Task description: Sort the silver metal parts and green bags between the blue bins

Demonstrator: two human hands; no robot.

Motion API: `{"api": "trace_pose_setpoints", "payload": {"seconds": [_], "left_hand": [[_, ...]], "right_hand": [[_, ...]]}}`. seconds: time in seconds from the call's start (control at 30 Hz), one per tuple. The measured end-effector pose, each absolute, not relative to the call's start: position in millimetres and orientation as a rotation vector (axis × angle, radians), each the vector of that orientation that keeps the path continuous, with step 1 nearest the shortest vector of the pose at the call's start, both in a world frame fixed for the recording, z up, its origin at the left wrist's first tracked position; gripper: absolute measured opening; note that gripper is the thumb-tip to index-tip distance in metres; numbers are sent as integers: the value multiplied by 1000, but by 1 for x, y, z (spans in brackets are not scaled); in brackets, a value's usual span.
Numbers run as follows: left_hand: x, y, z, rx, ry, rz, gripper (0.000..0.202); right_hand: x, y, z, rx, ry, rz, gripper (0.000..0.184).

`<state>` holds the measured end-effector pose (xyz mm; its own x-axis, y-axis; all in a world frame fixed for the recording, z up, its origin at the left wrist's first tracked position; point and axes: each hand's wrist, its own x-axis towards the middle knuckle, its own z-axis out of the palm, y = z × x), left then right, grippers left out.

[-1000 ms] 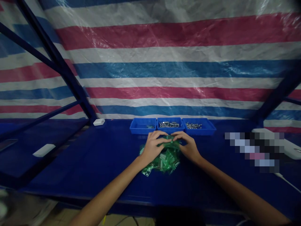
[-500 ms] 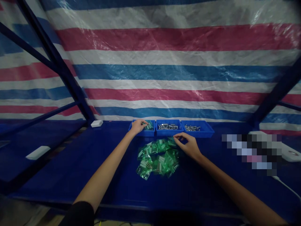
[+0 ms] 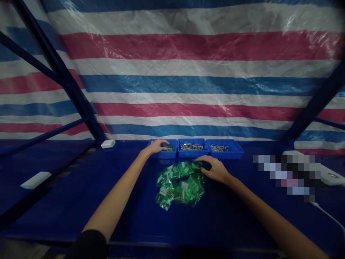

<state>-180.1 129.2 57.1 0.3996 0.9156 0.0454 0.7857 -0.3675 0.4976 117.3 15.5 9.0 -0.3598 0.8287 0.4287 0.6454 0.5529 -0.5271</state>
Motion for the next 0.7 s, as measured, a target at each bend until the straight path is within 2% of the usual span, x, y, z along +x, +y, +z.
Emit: {"api": "trace_pose_setpoints", "payload": {"seconds": [0.2, 0.43, 0.57, 0.7], "left_hand": [[-169, 125, 59, 2360, 1599, 334, 20], [-155, 94, 65, 2421, 2004, 702, 31], [-150, 77, 65, 2351, 2123, 651, 34], [-146, 67, 57, 2334, 2096, 622, 41]], "right_hand": [[119, 20, 4, -1211, -2122, 374, 34], [122, 17, 10, -1166, -2225, 307, 43], [123, 16, 11, -1138, -2270, 283, 50], [123, 16, 13, -1185, -2274, 280, 42]]}}
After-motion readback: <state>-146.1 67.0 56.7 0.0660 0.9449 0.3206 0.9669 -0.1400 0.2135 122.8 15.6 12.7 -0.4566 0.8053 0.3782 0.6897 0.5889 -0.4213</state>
